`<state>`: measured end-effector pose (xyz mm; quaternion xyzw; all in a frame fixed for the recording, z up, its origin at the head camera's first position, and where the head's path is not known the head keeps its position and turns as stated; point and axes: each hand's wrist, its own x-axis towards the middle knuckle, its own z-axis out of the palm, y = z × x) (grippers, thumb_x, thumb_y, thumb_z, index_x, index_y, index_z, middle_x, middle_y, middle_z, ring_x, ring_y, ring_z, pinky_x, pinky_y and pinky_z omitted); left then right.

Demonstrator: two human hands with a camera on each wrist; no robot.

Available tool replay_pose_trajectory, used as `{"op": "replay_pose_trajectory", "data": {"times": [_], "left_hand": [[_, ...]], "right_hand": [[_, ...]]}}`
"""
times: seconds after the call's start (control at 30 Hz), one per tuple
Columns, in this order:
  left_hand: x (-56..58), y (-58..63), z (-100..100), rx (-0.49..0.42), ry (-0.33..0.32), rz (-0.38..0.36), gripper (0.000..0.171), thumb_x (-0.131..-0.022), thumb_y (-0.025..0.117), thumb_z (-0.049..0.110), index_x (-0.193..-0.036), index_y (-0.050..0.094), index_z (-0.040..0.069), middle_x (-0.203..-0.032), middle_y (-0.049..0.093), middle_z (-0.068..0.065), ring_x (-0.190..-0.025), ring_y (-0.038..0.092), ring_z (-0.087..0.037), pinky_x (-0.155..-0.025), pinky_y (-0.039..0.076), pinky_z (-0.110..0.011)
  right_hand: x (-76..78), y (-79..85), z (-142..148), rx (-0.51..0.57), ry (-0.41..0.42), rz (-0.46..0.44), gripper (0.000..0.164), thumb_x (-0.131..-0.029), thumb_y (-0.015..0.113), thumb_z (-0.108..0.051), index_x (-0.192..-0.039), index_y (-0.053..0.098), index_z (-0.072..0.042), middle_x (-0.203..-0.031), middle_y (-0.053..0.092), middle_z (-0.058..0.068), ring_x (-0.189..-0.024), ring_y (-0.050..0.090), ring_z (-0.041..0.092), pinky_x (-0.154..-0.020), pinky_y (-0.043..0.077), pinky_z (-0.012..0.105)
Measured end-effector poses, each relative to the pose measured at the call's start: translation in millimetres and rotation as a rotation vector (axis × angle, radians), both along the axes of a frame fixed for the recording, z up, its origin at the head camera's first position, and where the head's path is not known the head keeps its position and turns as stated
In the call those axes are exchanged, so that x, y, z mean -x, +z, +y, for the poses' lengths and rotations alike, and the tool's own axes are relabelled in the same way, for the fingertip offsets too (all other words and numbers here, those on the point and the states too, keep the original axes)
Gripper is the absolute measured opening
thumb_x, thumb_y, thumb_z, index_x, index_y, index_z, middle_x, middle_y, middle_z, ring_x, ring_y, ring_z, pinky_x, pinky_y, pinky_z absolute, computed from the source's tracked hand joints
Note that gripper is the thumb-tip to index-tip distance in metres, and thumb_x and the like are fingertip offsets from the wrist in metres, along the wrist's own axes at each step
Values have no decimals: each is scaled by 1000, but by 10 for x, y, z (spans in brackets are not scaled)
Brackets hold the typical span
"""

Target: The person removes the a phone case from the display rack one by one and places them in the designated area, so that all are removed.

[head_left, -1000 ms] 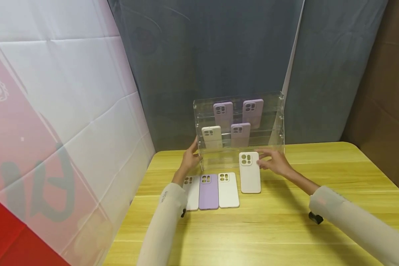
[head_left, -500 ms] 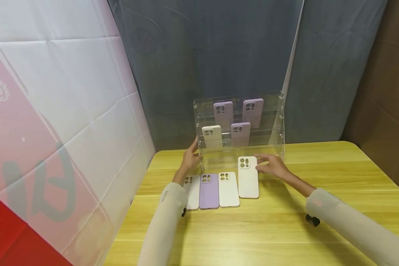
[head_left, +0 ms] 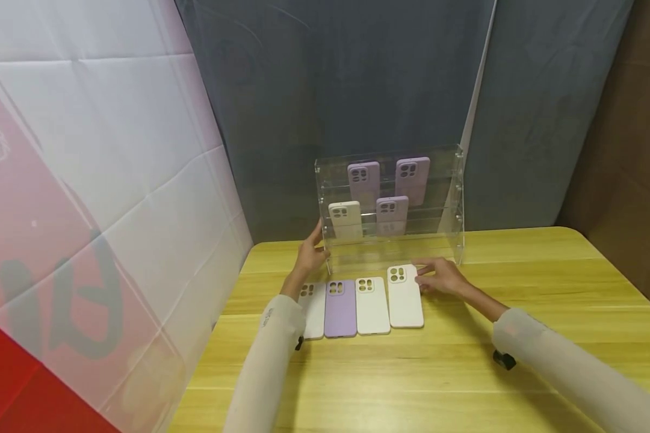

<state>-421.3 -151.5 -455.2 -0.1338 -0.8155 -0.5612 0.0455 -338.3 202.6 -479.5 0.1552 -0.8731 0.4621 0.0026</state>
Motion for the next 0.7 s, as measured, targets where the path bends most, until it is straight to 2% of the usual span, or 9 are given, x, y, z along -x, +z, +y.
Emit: {"op": "replay_pose_trajectory", "data": {"times": [0.23,0.3,0.33,0.7], "left_hand": [[7,0,5,1,7,-7,103,-86,57,-25,-166,22,28,-160,40,-26,-129,56,-53,-97,62,-47],[6,-1,9,5,13,-2,103,-86,58,-25,-166,23,29,-159,41,-25,-128,57,-52,-96,62,-46],[-24,40,12,4,4,-4,102,-85,58,-25,-166,23,26,-159,40,-27,-128,56,-54,-97,62,-47],[-8,5,4,22,2,14,101,-86,57,-24,-166,21,27,-160,39,-26,-129,55,-54,-99,60,-48]], "right_hand": [[-31,-91,-35,98,12,-89,46,-93,70,7,-137,58,14,-115,69,37,-73,77,34,-63,68,36],[-40,-118,-37,95,16,-86,45,-93,70,6,-136,58,14,-114,69,36,-71,77,33,-62,67,35],[-43,-131,-37,90,17,-81,44,-93,70,6,-136,59,14,-113,70,36,-71,77,32,-61,67,34],[-54,-195,-39,108,-22,-99,39,-94,72,1,-131,63,11,-111,72,33,-68,77,27,-59,67,32]]}}
